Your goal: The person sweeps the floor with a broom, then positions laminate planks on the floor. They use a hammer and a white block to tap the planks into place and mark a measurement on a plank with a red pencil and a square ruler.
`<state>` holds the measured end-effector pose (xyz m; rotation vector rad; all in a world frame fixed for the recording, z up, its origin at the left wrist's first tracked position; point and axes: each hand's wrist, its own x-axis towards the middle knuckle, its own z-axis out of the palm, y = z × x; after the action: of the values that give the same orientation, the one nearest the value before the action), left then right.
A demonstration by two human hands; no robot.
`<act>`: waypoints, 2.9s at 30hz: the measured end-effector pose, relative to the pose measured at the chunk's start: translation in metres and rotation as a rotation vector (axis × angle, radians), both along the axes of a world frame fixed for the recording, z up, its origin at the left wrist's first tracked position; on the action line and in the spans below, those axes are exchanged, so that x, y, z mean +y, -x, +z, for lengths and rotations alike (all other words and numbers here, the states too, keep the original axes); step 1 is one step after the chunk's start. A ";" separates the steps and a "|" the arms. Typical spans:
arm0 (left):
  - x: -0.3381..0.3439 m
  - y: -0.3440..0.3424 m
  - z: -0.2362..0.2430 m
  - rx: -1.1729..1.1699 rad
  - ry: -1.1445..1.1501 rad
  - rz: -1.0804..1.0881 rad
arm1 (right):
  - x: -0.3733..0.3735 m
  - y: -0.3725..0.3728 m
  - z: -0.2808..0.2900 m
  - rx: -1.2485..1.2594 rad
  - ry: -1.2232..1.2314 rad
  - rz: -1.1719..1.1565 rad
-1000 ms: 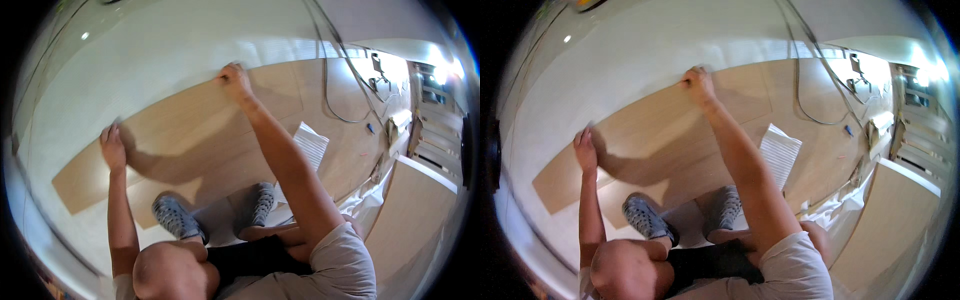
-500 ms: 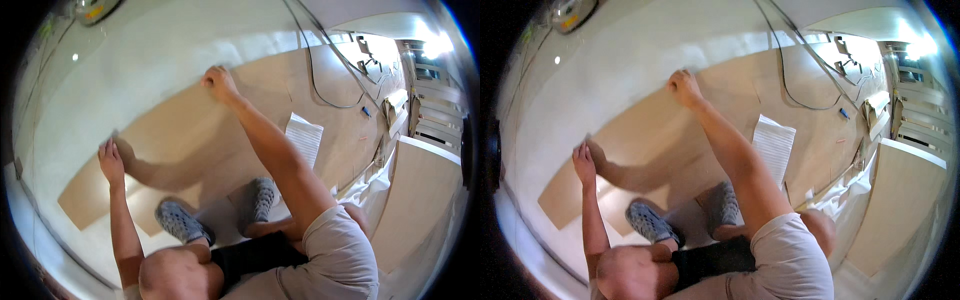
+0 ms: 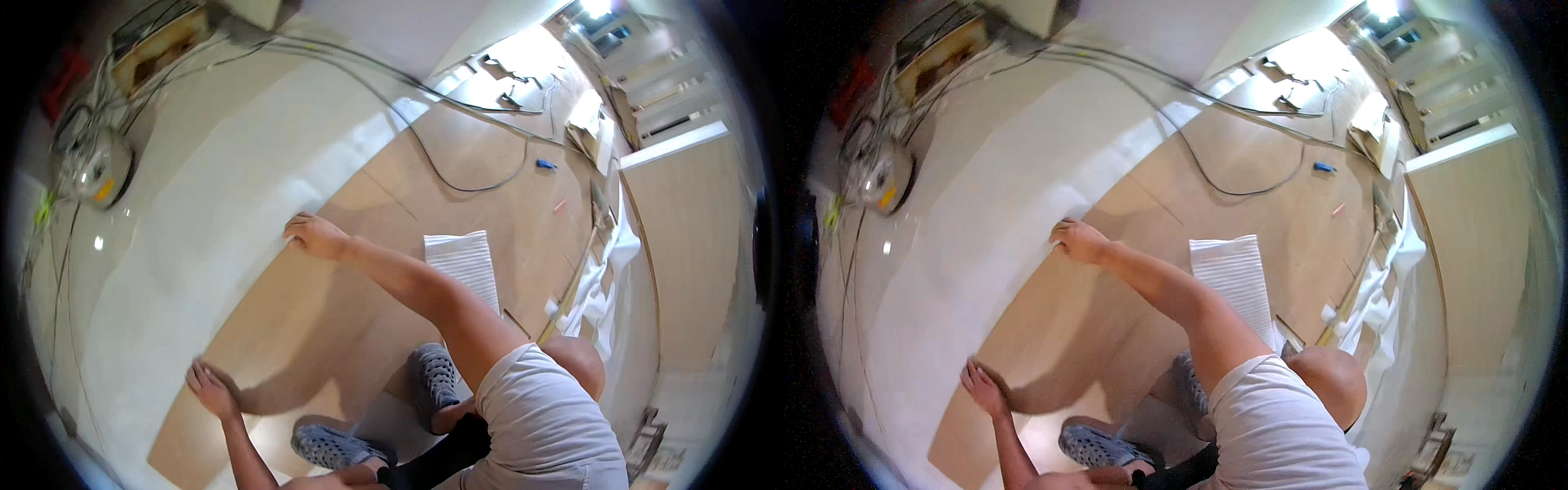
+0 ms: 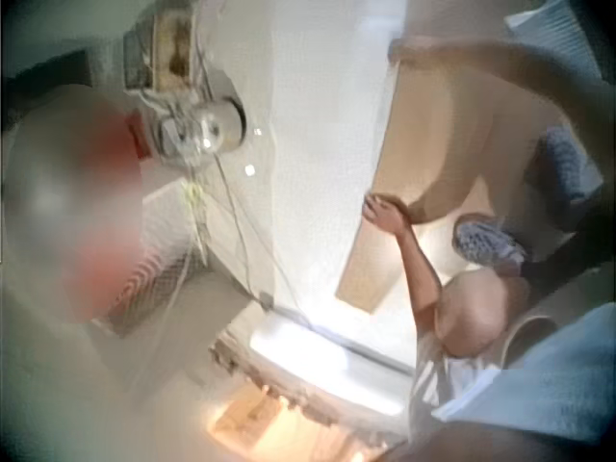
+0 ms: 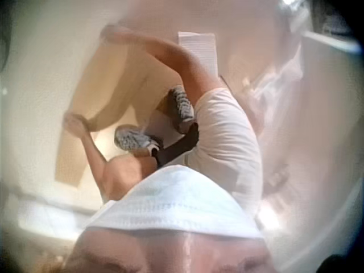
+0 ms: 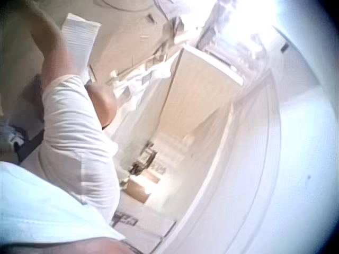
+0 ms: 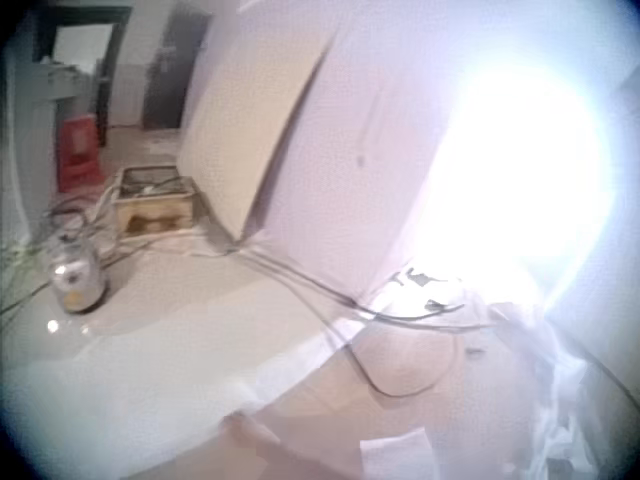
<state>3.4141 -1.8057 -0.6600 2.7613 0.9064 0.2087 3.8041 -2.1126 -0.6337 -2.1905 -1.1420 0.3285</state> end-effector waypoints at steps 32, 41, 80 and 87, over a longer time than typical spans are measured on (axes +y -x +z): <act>-0.231 -0.416 0.071 0.360 -0.003 -0.780 | -0.500 -0.102 -0.014 -0.227 0.284 -1.175; -0.625 -0.778 0.053 -0.152 0.084 -1.339 | -0.506 -0.117 0.012 -0.083 0.267 -1.145; -0.698 -0.867 0.014 -0.067 0.042 -1.181 | -0.760 -0.710 0.042 0.303 -0.186 -1.956; -0.703 -0.867 0.013 -0.074 0.056 -1.190 | -0.799 -0.803 0.000 0.484 -0.501 -2.002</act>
<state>4.2814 -2.5090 -0.6470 2.6897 -0.7793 0.0559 4.6067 -2.9121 -0.6335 -1.6190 1.2281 -0.3013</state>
